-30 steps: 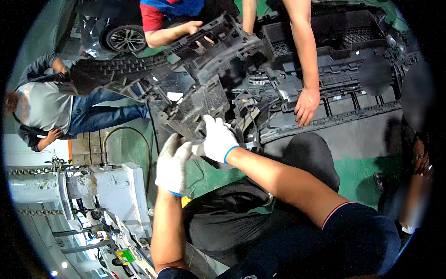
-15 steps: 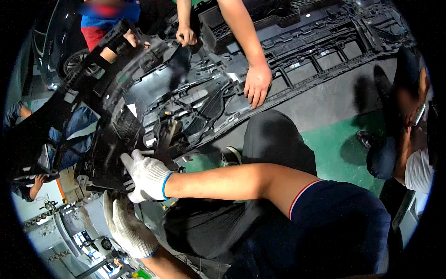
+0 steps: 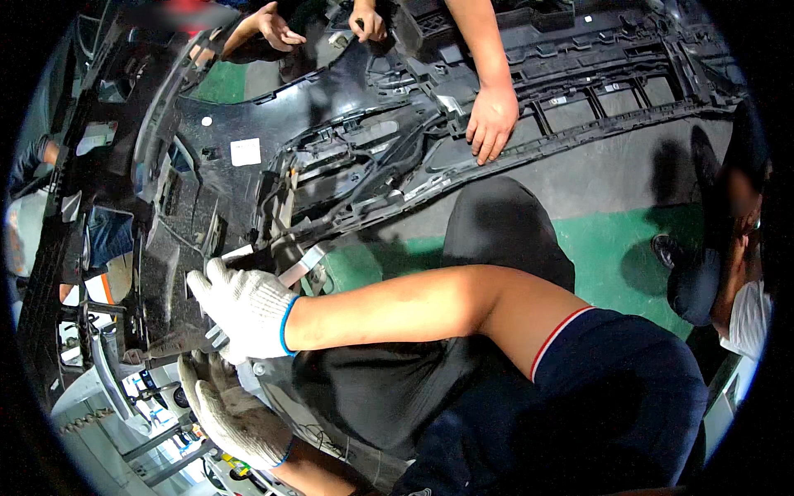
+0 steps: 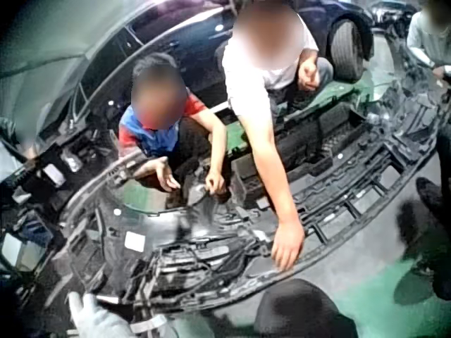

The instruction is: The person sits on the floor and uses a metal tool to pry and separate a large black plastic car bumper assembly. They work on detaching clips and components from the bumper, occasionally lifting sections to inspect the underside. Other workers are visible in the background assisting with the disassembly.

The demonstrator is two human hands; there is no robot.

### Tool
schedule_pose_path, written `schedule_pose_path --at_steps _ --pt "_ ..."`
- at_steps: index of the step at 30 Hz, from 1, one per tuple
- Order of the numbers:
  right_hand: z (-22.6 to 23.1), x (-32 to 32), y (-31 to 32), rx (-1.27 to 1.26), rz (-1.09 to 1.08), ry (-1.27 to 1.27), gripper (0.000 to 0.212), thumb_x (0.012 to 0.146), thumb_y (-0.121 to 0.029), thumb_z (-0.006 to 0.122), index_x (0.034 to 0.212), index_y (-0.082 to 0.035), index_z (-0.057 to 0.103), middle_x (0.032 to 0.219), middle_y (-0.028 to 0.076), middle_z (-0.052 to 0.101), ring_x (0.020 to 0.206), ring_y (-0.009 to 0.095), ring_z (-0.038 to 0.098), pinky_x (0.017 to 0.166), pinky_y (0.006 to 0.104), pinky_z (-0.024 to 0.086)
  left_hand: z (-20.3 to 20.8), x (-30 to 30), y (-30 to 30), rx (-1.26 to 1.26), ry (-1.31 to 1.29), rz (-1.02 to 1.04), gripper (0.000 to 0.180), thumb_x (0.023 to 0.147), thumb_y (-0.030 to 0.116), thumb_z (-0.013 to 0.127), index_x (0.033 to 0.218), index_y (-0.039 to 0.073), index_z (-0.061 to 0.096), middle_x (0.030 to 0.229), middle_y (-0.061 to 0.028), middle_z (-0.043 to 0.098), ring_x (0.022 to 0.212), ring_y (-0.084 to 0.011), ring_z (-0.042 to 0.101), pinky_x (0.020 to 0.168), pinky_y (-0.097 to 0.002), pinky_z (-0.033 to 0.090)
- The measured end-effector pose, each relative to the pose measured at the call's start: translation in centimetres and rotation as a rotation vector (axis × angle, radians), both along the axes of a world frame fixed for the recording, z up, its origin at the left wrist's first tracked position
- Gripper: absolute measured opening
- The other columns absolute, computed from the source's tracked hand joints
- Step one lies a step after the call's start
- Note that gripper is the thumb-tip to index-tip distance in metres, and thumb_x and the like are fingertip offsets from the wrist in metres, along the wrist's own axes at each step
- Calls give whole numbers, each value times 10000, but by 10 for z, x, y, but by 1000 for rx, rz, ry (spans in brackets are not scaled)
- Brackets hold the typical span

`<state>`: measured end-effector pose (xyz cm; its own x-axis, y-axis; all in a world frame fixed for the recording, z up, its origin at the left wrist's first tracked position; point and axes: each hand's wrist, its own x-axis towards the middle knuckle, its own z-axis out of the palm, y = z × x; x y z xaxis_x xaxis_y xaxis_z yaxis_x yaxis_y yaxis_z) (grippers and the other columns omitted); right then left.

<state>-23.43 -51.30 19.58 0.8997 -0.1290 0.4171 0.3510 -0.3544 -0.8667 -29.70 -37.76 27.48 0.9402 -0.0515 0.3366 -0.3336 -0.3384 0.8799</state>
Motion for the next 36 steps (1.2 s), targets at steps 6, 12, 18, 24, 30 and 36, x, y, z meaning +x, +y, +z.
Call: schedule_pose_path --at_steps 6,12,18,24,30,36 --pt "-11 34 -9 -123 4 162 1051 659 -420 878 1432 109 403 1203 283 547 887 356 712 707 426 599 -35 47 -1 -95 40 -67 595 1061 182 528 1553 -99 343 1532 -245 468 1440 -348 449 1248 -476 329" --pt "-57 61 3 12 -118 272 841 649 -404 879 1238 21 455 1186 289 544 1019 440 683 864 486 589 -67 97 -8 -73 160 -45 564 1061 149 529 1527 -129 376 1474 -237 541 1315 -286 559 1152 -396 409" --pt "-67 66 7 87 -87 446 1108 703 -450 856 1541 35 318 1370 324 499 1229 509 574 1047 513 496 -99 115 7 -227 157 -170 545 1088 210 520 1537 -64 378 1457 -236 559 1341 -323 562 1122 -443 445" --pt "-75 69 16 96 -119 589 1207 680 -473 849 1598 25 242 1447 336 456 1301 511 531 1101 498 464 -116 131 34 203 -56 -282 509 1130 242 430 1509 -94 391 1479 -256 524 1367 -356 563 1134 -436 465" --pt "-72 72 22 75 -122 631 1155 667 -417 868 1559 17 277 1410 321 470 1284 507 535 1092 501 467 -111 135 39 298 -71 -288 484 1139 246 408 1416 -146 474 1519 -260 463 1350 -366 581 1100 -432 509" --pt "-83 73 27 104 -144 527 1119 646 -376 893 1521 22 319 1384 298 477 1271 496 534 1081 507 467 -103 133 40 313 -3 -267 487 1141 251 411 1395 -158 485 1473 -259 503 1306 -370 613 1076 -433 532"
